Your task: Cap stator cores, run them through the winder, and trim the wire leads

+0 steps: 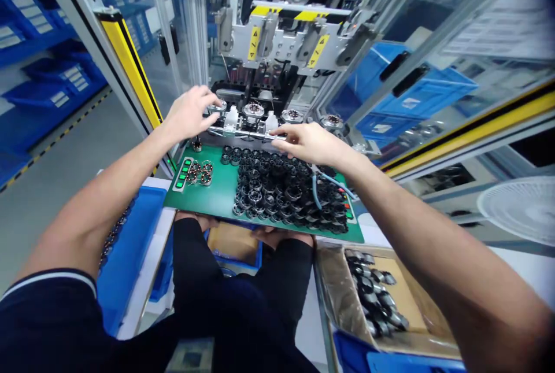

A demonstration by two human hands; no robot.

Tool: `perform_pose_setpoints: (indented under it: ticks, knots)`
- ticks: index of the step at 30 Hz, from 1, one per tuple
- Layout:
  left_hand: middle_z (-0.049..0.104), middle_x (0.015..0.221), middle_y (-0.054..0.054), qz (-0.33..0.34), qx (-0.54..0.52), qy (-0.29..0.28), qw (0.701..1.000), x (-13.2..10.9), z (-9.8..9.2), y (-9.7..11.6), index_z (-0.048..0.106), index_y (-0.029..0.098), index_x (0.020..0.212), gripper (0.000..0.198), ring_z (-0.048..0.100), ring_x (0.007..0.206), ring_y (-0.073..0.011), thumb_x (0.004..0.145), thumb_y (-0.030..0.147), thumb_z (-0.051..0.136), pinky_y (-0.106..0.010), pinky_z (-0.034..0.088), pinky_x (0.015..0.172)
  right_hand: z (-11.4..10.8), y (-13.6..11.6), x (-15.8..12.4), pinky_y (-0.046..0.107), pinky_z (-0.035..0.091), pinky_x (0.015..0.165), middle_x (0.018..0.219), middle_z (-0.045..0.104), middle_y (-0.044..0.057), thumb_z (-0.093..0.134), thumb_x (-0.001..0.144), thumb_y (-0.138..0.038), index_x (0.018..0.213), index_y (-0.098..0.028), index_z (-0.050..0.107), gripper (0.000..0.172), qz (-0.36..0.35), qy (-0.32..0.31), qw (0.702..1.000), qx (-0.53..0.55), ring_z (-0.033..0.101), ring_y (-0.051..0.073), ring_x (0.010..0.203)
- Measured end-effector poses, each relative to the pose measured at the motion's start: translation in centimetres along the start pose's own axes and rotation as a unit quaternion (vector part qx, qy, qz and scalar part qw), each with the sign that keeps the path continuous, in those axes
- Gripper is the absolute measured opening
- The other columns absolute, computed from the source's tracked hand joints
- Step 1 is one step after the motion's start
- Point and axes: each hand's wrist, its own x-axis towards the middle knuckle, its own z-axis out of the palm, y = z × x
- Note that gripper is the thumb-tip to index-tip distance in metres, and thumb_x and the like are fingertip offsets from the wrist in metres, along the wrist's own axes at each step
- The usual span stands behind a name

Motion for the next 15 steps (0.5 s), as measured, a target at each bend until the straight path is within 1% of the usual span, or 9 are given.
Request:
perform_pose_setpoints:
  ticks: [1,2,3,5,8,10,13,15]
  knots:
    - [0.074,0.155,-0.017,-0.020,0.023,-0.029,0.999,2.4,0.7,-1.2,0.083,0.018,0.150,0.047,0.066,0.151,-0.0359,0.116,0.041,0.060,-0.051,0.054,0.132,0.0,-0.4,2.3,0.050,0.070,0.110,0.103,0.092,0.007,0.066,0.119,-0.046,0.160,-0.023,0.081,0.049,0.013,-0.019,1.000,0.002,0.088,0.028,0.090]
    - [0.072,0.160,-0.017,-0.042,0.036,-0.055,0.997,4.4,1.6,-2.2,0.082,0.020,0.152,0.047,0.062,0.155,-0.0376,0.114,0.041,0.062,-0.051,0.052,0.133,0.1,-0.7,4.6,0.049,0.070,0.112,0.096,0.091,0.006,0.068,0.119,-0.043,0.162,-0.022,0.079,0.049,0.027,-0.029,0.999,0.000,0.087,0.027,0.086]
    - [0.070,0.165,-0.016,-0.063,0.044,-0.078,0.994,6.0,2.5,-3.2,0.081,0.021,0.155,0.048,0.059,0.158,-0.0383,0.114,0.041,0.065,-0.051,0.050,0.134,0.3,-0.8,6.7,0.049,0.069,0.115,0.093,0.090,0.006,0.070,0.118,-0.040,0.164,-0.019,0.077,0.051,0.041,-0.029,0.999,-0.007,0.087,0.027,0.087]
    - [0.065,0.173,-0.015,-0.095,0.048,-0.109,0.988,8.2,4.4,-4.6,0.078,0.020,0.159,0.051,0.052,0.160,-0.0363,0.116,0.046,0.068,-0.052,0.045,0.136,1.0,-0.7,10.7,0.052,0.068,0.119,0.090,0.088,0.009,0.072,0.116,-0.033,0.171,-0.012,0.069,0.059,0.068,-0.010,0.997,-0.025,0.088,0.029,0.092]
    - [0.063,0.177,-0.013,-0.115,0.055,-0.127,0.984,9.8,6.9,-5.9,0.078,0.015,0.155,0.060,0.043,0.155,-0.0308,0.121,0.063,0.063,-0.052,0.039,0.136,2.0,0.1,15.1,0.052,0.072,0.115,0.092,0.088,0.013,0.073,0.114,-0.025,0.175,-0.006,0.061,0.065,0.112,-0.005,0.993,-0.038,0.089,0.031,0.093]
    - [0.064,0.176,-0.014,-0.111,0.065,-0.130,0.983,10.5,8.1,-6.3,0.081,0.014,0.148,0.062,0.040,0.156,-0.0308,0.122,0.067,0.062,-0.053,0.038,0.136,2.4,0.6,17.2,0.050,0.076,0.105,0.094,0.088,0.014,0.073,0.114,-0.024,0.174,-0.006,0.061,0.063,0.134,-0.021,0.990,-0.040,0.089,0.030,0.088]
    - [0.064,0.176,-0.016,-0.095,0.076,-0.137,0.983,11.6,9.7,-7.1,0.085,0.013,0.144,0.054,0.040,0.161,-0.0361,0.116,0.058,0.076,-0.055,0.040,0.137,2.4,1.1,19.5,0.042,0.077,0.087,0.098,0.089,0.015,0.074,0.116,-0.024,0.173,-0.006,0.062,0.061,0.159,-0.064,0.984,-0.043,0.086,0.025,0.078]
    - [0.064,0.177,-0.018,-0.090,0.076,-0.155,0.981,12.7,10.8,-7.9,0.087,0.012,0.147,0.056,0.042,0.165,-0.0431,0.110,0.054,0.085,-0.058,0.041,0.138,2.2,1.5,20.8,0.035,0.075,0.084,0.099,0.090,0.017,0.076,0.116,-0.023,0.171,-0.003,0.064,0.060,0.169,-0.097,0.979,-0.053,0.085,0.021,0.077]
